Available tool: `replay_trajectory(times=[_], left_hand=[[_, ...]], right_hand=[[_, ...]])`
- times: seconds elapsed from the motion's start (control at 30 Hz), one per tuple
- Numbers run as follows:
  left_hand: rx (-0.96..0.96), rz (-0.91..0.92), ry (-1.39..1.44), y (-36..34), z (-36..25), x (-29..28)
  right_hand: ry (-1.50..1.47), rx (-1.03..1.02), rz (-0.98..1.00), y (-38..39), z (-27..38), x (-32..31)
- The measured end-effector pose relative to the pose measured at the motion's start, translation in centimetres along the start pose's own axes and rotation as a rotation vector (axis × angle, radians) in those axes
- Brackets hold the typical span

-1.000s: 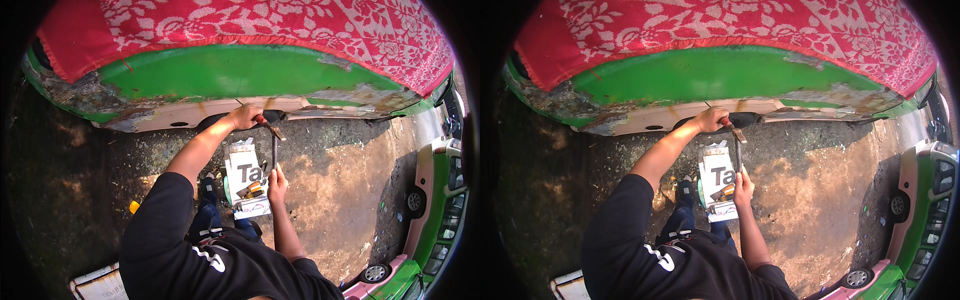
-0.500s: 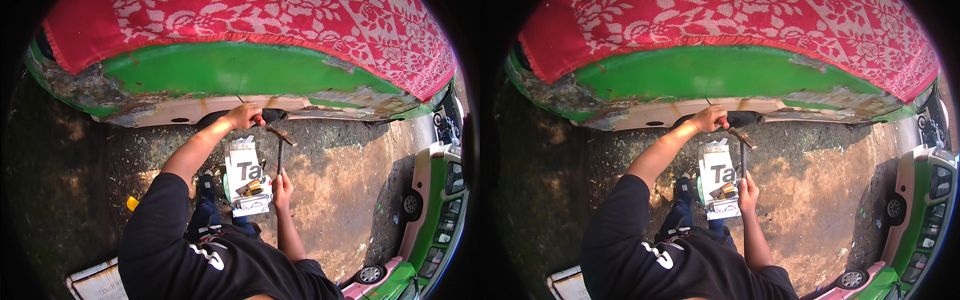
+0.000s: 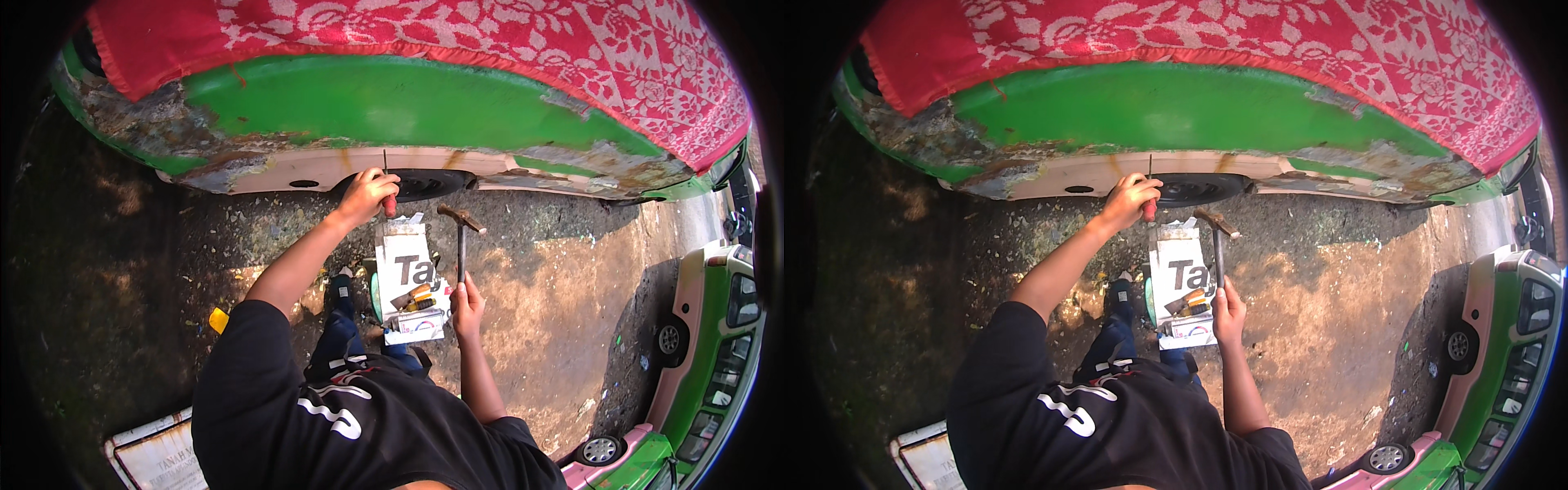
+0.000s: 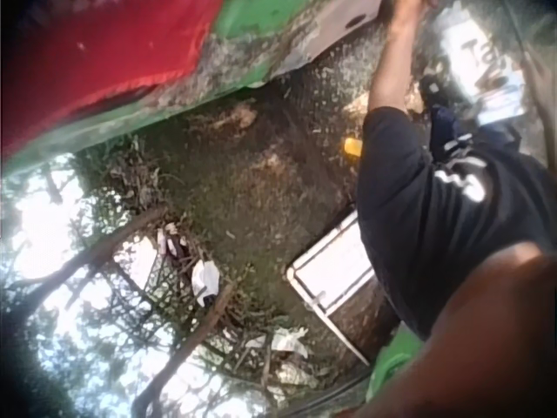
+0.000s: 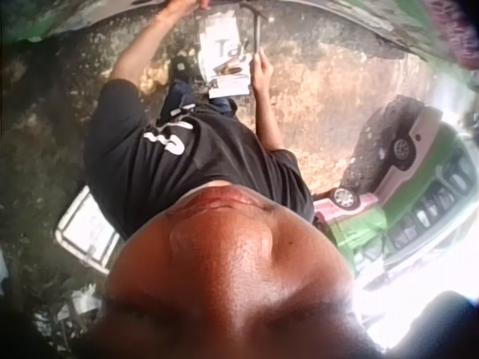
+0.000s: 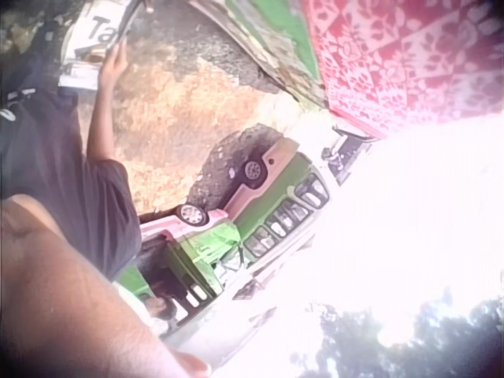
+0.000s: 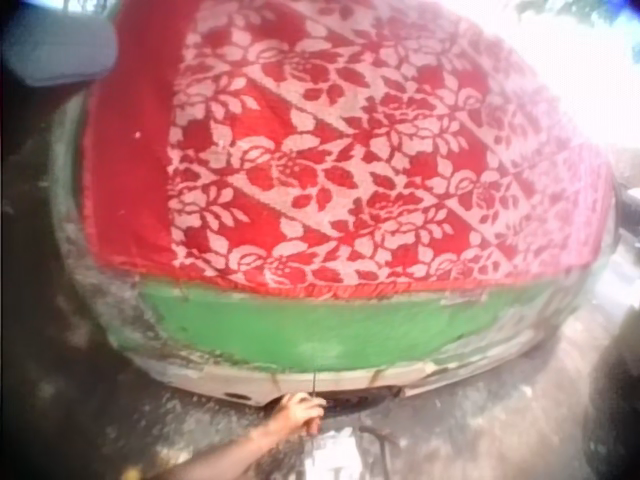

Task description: The person uses a hammer and a small metal punch to repeatedly strike a green metal panel on a vehicle. They hold the punch against the surface and tap it with the hammer, moving slightly along the edge of the panel throughout the clip.

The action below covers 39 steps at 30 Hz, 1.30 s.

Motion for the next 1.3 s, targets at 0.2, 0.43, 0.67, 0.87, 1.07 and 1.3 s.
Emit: replay_trajectory(times=[0.2,0.43,0.67,0.87,1.07,1.3], left_hand=[[-0.014,-0.027,0.105,1.6,0.8,0.2],[-0.04,0.05,0.13,0.7,1.2,0.3],[-0.032,0.075,0.116,0.2,1.6,0.2],[-0.189,0.14,0.433,0.8,4.3,3.3],[-0.185,0.013,0.549,-2.2,3.2,-0.2],[-0.031,0.091,0.267,-2.0,2.4,-0.1]], right_hand=[[-0.001,0.01,0.011,0.7,-0.5,0.6],[0.016,0.034,0.035,1.4,-0.1,1.2],[0.0,0.051,-0.006,1.5,-0.6,0.3],[0.422,-0.203,0.078,0.7,3.3,4.8],[0.576,-0.611,0.212,-0.1,5.6,10.7],[0.466,-0.536,0.217,-0.8,5.9,11.2]])
Point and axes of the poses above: each hand's wrist, its own y-axis away from the middle knuckle, its own x-axis out of the palm, z = x × y, the point moved 9 cm from there along -y, towards the middle knuckle, and after that the axes turned 15 degrees about -y, right-handed, at the moved point
